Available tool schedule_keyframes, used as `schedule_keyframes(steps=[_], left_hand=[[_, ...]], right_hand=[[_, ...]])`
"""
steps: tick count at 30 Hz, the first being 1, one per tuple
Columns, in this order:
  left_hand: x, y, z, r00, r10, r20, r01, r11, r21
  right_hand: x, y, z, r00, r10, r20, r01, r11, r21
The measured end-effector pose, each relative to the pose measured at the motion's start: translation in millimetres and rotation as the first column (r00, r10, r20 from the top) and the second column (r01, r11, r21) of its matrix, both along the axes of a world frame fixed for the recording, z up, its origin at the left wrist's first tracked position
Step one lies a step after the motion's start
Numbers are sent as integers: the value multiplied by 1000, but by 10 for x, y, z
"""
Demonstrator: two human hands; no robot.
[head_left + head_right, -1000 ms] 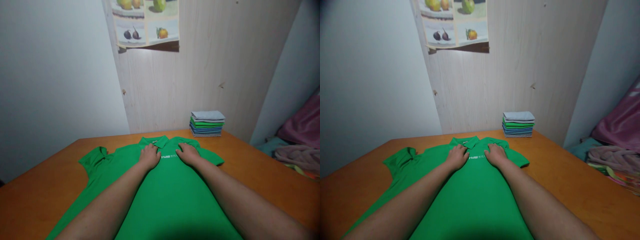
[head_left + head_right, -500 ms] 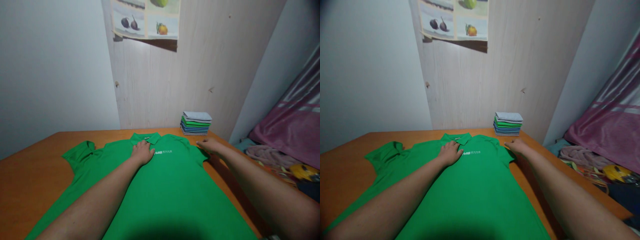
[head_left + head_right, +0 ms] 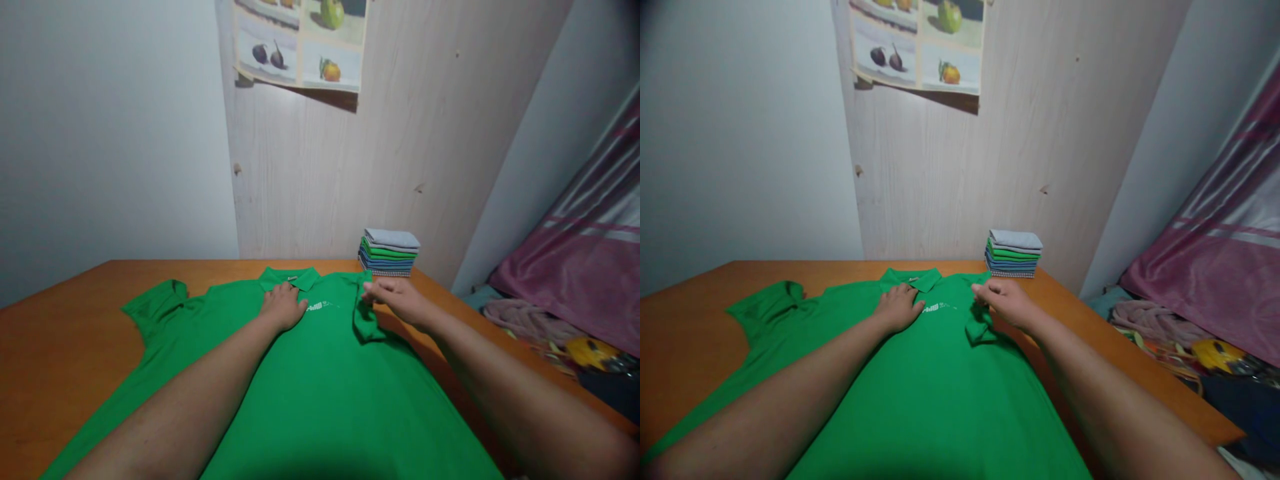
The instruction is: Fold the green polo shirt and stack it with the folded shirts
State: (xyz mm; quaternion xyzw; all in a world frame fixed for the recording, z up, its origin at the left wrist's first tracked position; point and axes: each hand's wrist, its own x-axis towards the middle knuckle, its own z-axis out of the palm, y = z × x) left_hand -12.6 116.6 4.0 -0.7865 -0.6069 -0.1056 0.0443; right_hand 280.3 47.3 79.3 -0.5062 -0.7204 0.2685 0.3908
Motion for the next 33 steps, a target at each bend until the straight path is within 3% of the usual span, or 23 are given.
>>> schedule_keyframes(steps=[2,5,9,11,15,18,20,22,25,29,33], left_hand=[[-1,1,-2,1000,-3,1,3,1000,11],[-4,9,-13,1000,-6,3,6,1000,23],[-5,25,-32,1000,0,6,0,1000,24],[-5,29,-36,1000,0,10,0,1000,22],[-4,22,-25,1000,-3,14,3,1000,18],[-3,10,-8,1000,-3,14,3,1000,7],[-4,2,1,1000,0,15,0,1000,-1],[-5,-3,7,1000,0,17,0,1000,-4],[-5,-6,9,1000,-1,22,2,1000,-10],[-1,-6,9,1000,6,31,-6,1000,-17],[5,-8,15,1000,5,30,-4,1000,-16]], right_hand=[[-22,41,-2,984,-156,-82,146,983,-115],[53,167,-123,915,-403,-12,387,886,-254],[126,310,-364,893,-433,123,446,813,-375],[90,355,-445,903,-399,157,427,808,-406],[-139,405,-504,938,-319,137,346,883,-316],[-352,425,-510,981,-96,170,121,982,-143],[-414,465,-507,973,-40,226,45,999,-19],[-364,542,-498,952,-190,239,175,981,82],[-144,685,-489,867,-434,246,413,901,136],[16,772,-543,817,-433,381,443,894,67],[-205,657,-598,786,-342,515,368,928,55]])
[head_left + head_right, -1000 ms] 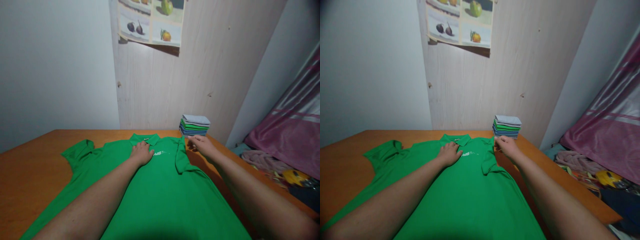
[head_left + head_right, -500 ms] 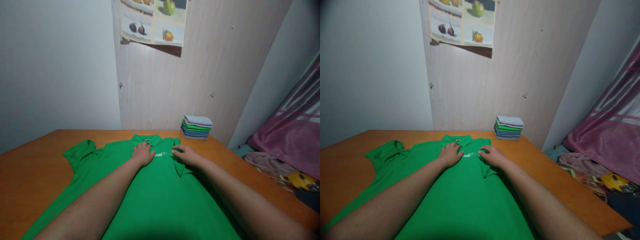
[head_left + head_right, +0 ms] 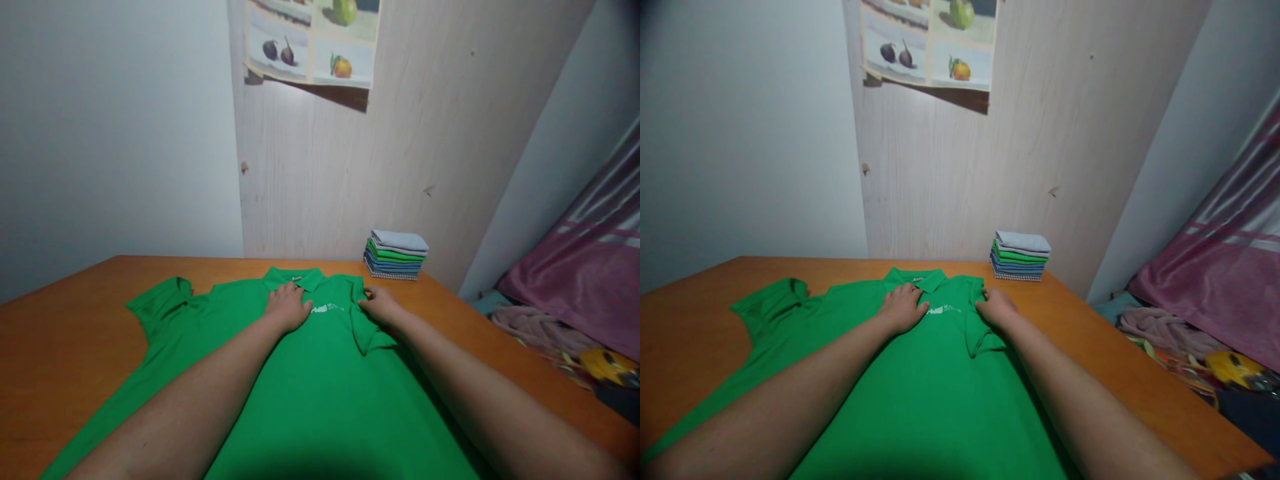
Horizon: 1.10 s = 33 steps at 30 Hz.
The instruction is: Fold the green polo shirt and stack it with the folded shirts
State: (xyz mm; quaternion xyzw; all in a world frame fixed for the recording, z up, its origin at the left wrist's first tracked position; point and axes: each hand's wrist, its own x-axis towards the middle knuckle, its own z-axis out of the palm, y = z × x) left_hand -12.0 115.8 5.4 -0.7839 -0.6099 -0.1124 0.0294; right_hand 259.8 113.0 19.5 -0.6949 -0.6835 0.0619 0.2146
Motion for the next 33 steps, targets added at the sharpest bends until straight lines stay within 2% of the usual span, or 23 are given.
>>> schedule_keyframes(steps=[4,7,9,10,13,15,18,21,26,29,33], left_hand=[[0,-3,3,1000,-3,-4,3,1000,8],[2,-10,9,1000,-1,0,1,1000,3],[6,-18,19,1000,3,7,-3,1000,-10],[7,-23,25,1000,5,10,-5,1000,-19],[10,-30,35,1000,12,11,-11,999,-39],[8,-25,29,1000,12,10,-11,999,-32],[4,-11,6,1000,7,19,-6,1000,-16],[4,-4,-7,1000,6,18,-6,1000,-13],[4,-23,10,1000,4,5,-4,1000,-15],[3,-27,16,1000,8,6,-7,1000,-21],[2,-18,7,1000,2,10,-2,1000,0]], right_hand=[[-332,-244,63,987,90,137,-94,995,24],[-465,-360,149,937,236,256,-263,962,74],[-462,-340,188,922,349,168,-368,924,99],[-433,-298,198,929,369,36,-371,920,123],[-281,-113,192,899,258,-353,-215,964,157],[-173,-10,163,887,178,-425,-140,983,120],[-91,31,96,901,177,-396,-179,983,32],[-124,-14,34,910,197,-364,-228,972,-45],[-237,-35,22,944,208,-256,-239,966,-96],[-182,19,87,961,176,-212,-197,977,-85],[150,97,245,975,18,-220,-19,1000,-2]])
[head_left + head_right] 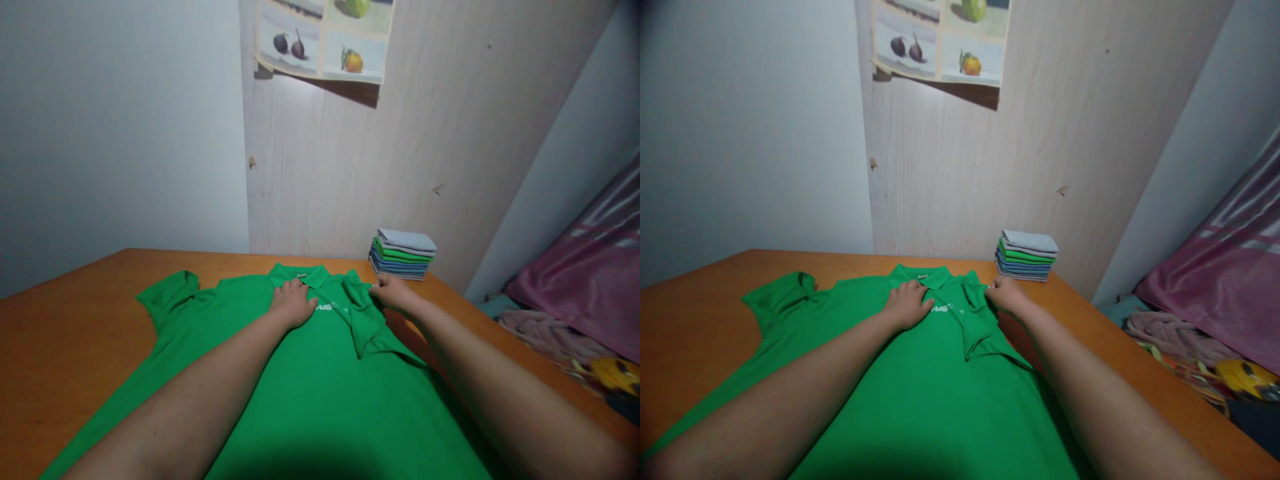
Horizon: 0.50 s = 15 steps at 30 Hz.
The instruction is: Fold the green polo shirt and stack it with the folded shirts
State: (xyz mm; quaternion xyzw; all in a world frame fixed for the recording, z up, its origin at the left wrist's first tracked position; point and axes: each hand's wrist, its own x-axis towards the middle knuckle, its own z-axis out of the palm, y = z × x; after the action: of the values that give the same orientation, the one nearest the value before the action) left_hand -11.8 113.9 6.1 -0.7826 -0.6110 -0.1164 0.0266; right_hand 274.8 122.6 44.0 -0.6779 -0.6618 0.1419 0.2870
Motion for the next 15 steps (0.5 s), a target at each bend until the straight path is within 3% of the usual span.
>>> schedule_keyframes(steps=[7,15], left_hand=[[-9,21,-9,1000,6,13,-6,1000,-13],[-28,51,-20,1000,-2,-2,3,1000,10]], right_hand=[[865,-30,162,941,-311,-133,323,944,75],[1368,-105,-137,853,-523,-8,519,845,126]])
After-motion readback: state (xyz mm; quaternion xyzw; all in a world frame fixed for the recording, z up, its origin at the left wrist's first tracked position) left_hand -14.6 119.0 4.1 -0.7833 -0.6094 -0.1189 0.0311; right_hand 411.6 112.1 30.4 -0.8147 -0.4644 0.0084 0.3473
